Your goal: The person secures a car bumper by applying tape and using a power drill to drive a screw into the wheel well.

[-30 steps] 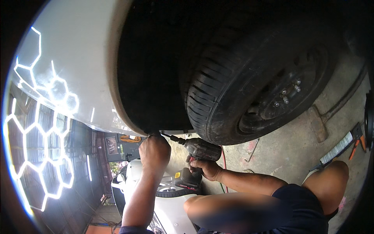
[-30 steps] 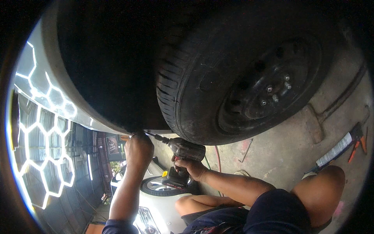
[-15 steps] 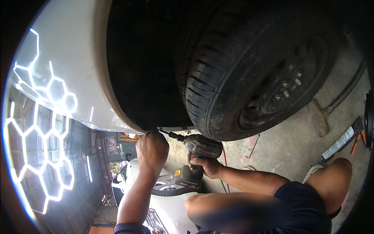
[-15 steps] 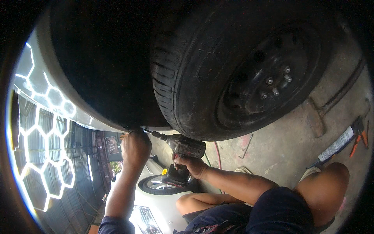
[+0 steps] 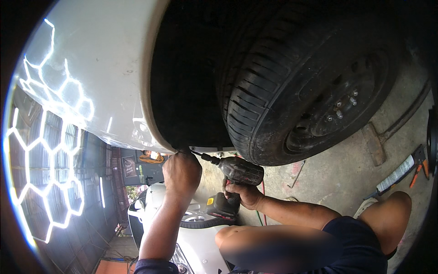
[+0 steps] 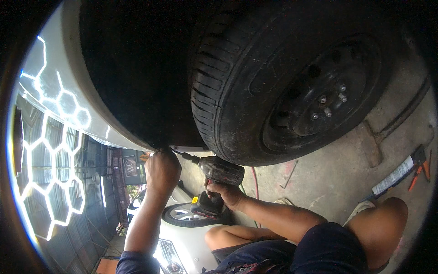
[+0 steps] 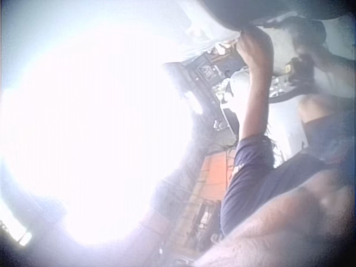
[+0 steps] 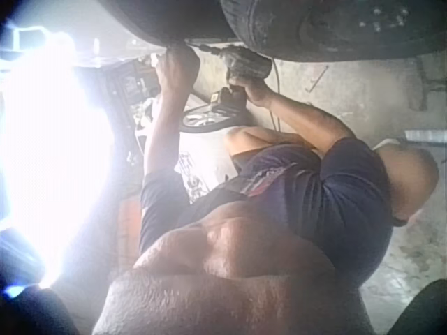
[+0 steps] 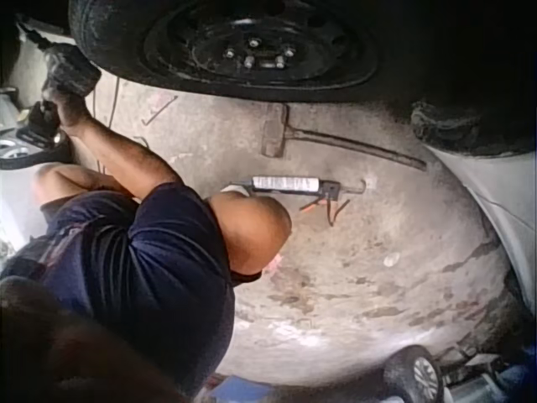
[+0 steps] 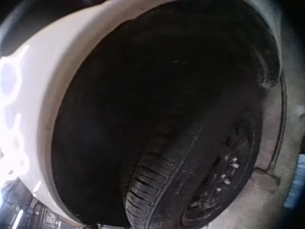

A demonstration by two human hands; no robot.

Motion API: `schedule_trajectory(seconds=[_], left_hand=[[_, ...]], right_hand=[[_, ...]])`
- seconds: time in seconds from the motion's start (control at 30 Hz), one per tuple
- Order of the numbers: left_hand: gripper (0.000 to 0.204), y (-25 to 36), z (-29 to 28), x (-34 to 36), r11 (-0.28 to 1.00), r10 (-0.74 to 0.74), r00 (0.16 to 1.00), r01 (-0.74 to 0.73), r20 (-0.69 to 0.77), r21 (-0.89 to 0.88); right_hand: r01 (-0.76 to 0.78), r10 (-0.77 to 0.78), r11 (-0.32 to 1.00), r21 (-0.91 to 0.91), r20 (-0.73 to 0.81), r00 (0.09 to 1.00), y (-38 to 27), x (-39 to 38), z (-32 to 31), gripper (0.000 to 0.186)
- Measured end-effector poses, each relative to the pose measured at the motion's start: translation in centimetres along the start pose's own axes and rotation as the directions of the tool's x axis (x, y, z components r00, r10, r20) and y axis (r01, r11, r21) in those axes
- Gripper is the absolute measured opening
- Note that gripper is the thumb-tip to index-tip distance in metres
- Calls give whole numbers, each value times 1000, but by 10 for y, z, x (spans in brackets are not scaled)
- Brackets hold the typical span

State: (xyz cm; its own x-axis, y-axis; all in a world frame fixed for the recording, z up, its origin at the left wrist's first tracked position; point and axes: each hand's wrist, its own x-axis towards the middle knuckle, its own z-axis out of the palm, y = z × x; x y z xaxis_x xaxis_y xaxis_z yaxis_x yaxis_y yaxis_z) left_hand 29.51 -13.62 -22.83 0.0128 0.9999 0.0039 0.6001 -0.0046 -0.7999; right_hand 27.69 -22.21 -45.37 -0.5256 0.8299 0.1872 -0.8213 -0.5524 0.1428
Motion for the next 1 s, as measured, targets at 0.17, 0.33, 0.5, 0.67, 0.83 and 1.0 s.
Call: schedule_trajectory(seconds=[0.17, 0.33, 0.5, 0.67, 0.83, 1.0], left_hand=[[17, 7, 1, -2, 999, -52, 999, 52, -7, -1], [16, 0, -3, 2, 999, 14, 997, -17, 79, 42], [15, -1, -10, 2, 997, 31, 992, -39, 122, 63], [13, 2, -16, 0, 997, 58, 997, -61, 55, 42], [14, 5, -13, 0, 997, 51, 998, -53, 39, 55], [14, 1, -9, 2, 997, 64, 997, -67, 50, 48]], right_hand=[[-36, 37, 997, 64, -9, 999, 3, -3, 9, 20], [-116, 121, 972, 203, -16, 992, -7, -12, 27, 24], [-89, 97, 968, 233, -24, 995, 0, -18, 24, 25], [-94, 107, 971, 219, -50, 993, 3, -21, 24, 24], [-106, 120, 961, 255, -41, 992, 4, -23, 28, 24], [-105, 137, 944, 313, -82, 987, 4, -25, 35, 25]])
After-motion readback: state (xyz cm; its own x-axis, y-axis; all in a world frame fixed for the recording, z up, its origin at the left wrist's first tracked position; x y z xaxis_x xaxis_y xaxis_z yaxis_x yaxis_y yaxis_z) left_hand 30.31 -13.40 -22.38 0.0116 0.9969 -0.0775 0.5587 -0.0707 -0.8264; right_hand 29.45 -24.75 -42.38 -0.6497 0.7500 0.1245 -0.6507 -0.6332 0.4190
